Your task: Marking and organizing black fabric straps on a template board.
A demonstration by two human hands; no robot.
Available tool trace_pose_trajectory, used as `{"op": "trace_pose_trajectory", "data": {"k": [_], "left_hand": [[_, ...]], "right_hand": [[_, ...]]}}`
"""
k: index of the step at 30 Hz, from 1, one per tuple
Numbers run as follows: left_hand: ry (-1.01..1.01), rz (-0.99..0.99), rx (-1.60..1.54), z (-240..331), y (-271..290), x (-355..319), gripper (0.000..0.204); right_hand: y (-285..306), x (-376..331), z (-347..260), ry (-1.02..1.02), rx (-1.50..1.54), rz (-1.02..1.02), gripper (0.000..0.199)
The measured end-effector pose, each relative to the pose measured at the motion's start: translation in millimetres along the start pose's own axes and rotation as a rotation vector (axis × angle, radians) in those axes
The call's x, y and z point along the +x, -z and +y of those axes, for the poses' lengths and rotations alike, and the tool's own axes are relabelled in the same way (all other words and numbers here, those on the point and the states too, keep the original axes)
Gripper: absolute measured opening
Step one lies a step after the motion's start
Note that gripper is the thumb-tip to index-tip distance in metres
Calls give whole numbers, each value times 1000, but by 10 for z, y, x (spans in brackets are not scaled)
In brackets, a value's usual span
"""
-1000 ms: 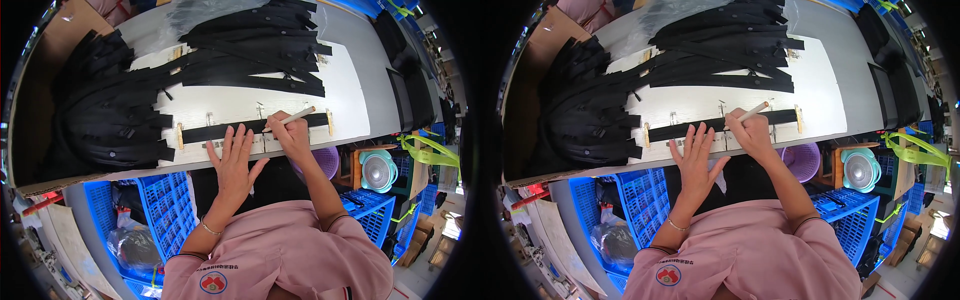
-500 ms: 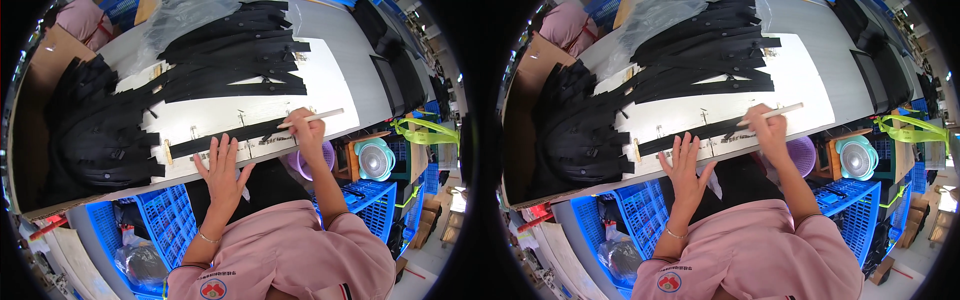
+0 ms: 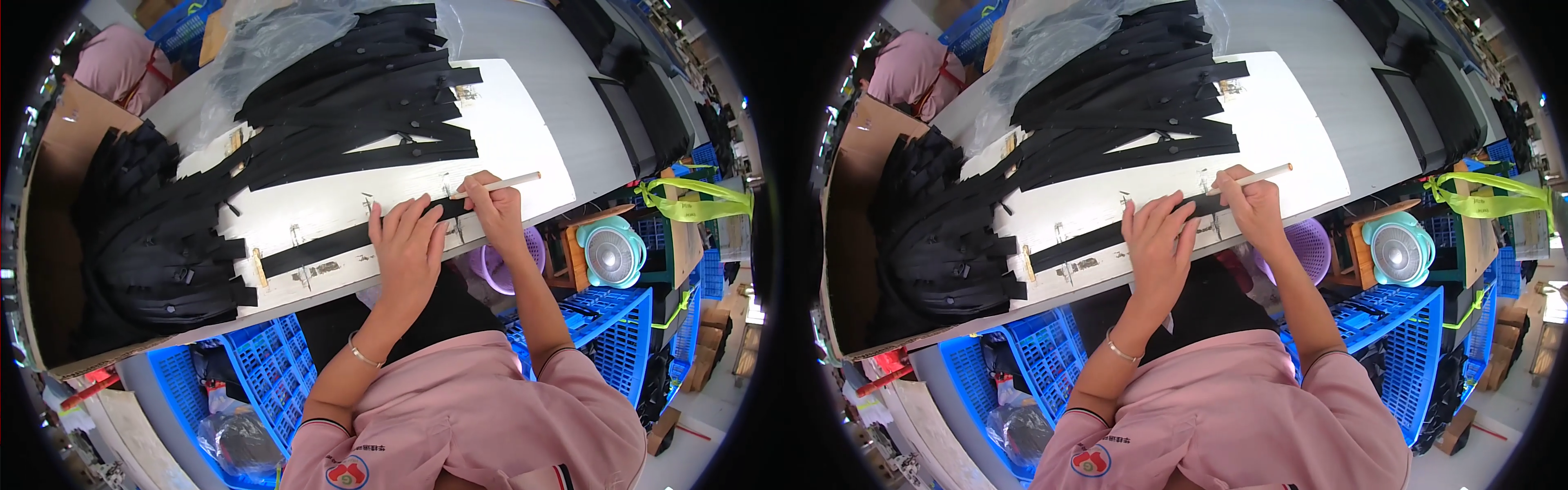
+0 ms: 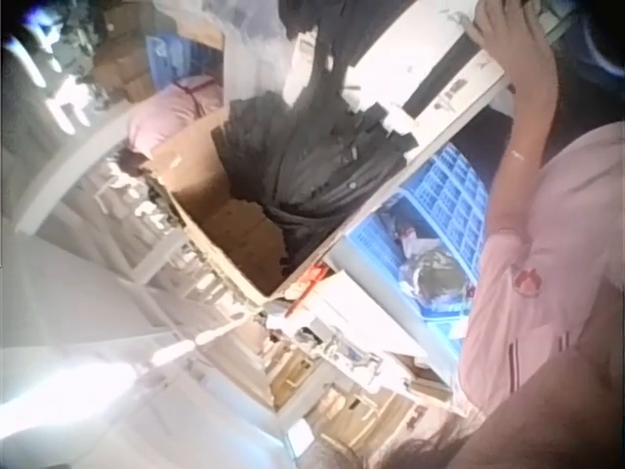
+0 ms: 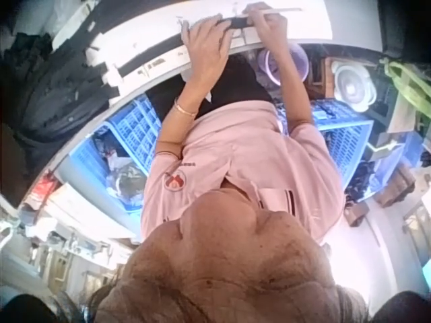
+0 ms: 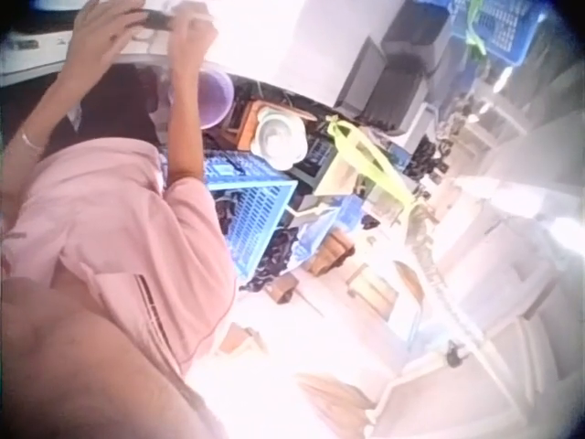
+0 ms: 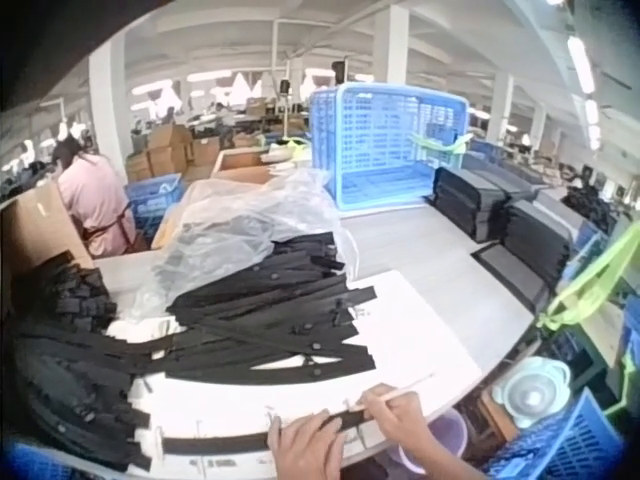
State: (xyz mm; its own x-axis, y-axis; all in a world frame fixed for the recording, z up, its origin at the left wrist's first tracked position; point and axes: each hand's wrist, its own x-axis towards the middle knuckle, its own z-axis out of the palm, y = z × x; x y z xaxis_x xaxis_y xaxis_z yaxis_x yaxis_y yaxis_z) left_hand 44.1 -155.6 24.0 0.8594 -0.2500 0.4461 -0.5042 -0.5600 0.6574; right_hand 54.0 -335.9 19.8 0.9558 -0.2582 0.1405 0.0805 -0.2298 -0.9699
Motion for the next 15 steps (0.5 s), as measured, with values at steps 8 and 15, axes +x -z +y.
{"op": "trace_pose_trajectory", "data": {"k": [8, 15], "left_hand": [[-18, 22, 12, -19, -234, 106, 12], [-30, 10, 16, -34, -245, 104, 15]], "right_hand": [[1, -1, -31, -1, -83, -12, 27], [94, -44, 31, 2, -48, -64, 26]]}}
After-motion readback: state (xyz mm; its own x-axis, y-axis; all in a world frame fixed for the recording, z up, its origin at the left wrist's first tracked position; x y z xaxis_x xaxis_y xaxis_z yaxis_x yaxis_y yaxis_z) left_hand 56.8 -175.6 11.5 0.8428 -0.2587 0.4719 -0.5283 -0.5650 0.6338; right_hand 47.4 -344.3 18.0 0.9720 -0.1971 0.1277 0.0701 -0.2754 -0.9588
